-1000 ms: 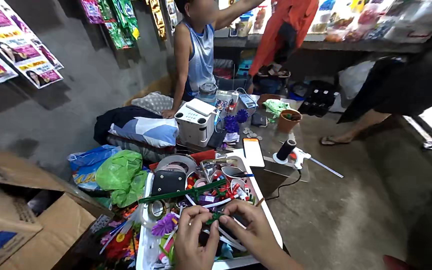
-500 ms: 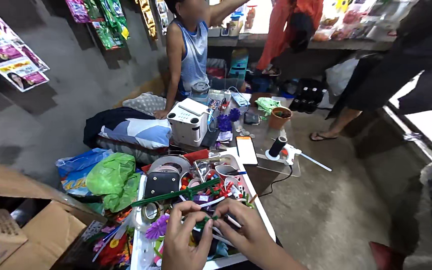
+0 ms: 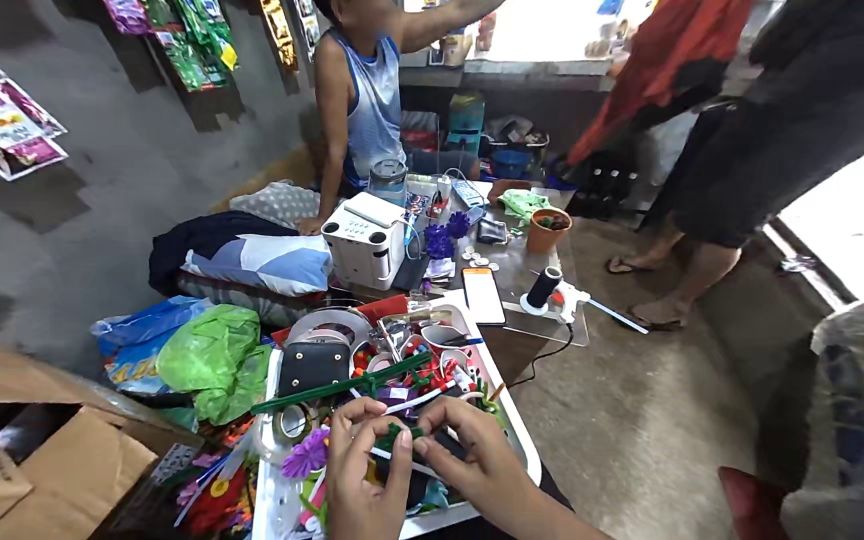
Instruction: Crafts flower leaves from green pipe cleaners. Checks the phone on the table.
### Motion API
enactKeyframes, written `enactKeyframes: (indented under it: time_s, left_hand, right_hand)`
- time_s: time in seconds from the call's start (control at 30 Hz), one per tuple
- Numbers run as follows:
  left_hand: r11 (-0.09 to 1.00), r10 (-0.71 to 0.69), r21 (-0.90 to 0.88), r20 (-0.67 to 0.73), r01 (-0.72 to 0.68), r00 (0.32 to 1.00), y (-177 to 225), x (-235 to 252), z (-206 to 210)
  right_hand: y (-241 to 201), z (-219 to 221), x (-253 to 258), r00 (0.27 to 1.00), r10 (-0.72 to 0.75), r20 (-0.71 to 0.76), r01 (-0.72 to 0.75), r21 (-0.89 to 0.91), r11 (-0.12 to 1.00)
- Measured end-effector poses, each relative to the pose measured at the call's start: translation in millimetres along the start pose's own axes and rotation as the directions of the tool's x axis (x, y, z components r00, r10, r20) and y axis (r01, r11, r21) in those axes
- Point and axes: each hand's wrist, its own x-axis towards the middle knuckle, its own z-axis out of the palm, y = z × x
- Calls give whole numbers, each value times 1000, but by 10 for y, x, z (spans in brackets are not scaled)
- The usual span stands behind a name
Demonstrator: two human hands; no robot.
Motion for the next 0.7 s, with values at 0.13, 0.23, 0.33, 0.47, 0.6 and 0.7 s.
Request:
enactKeyframes:
  time_s: [0.13, 0.23, 0.33, 0.47, 0.6, 0.7]
  left_hand:
    - [995, -97, 2, 69, 97, 993, 40, 26, -64]
    - [982, -179, -20, 170, 185, 969, 84, -4, -97]
    - [948, -236, -157, 237, 277, 942, 114, -1, -105]
    - [936, -209, -226, 260, 270, 943, 99, 5, -135]
    - [956, -195, -151, 308, 250, 931, 126, 43, -180]
    - [961, -201, -116, 325, 251, 924, 105, 63, -179]
  right_hand:
    - [52, -40, 4, 997, -67, -34, 67, -13, 998]
    - [103, -91, 29, 989, -150, -5, 149, -82, 985]
    - [143, -122, 65, 978, -204, 38, 208, -147, 967]
    - [78, -181, 112, 973, -217, 75, 227, -176, 958]
    - [22, -227, 153, 966, -225, 126, 247, -206, 947]
    - [36, -254, 177, 962, -211, 171, 248, -236, 939]
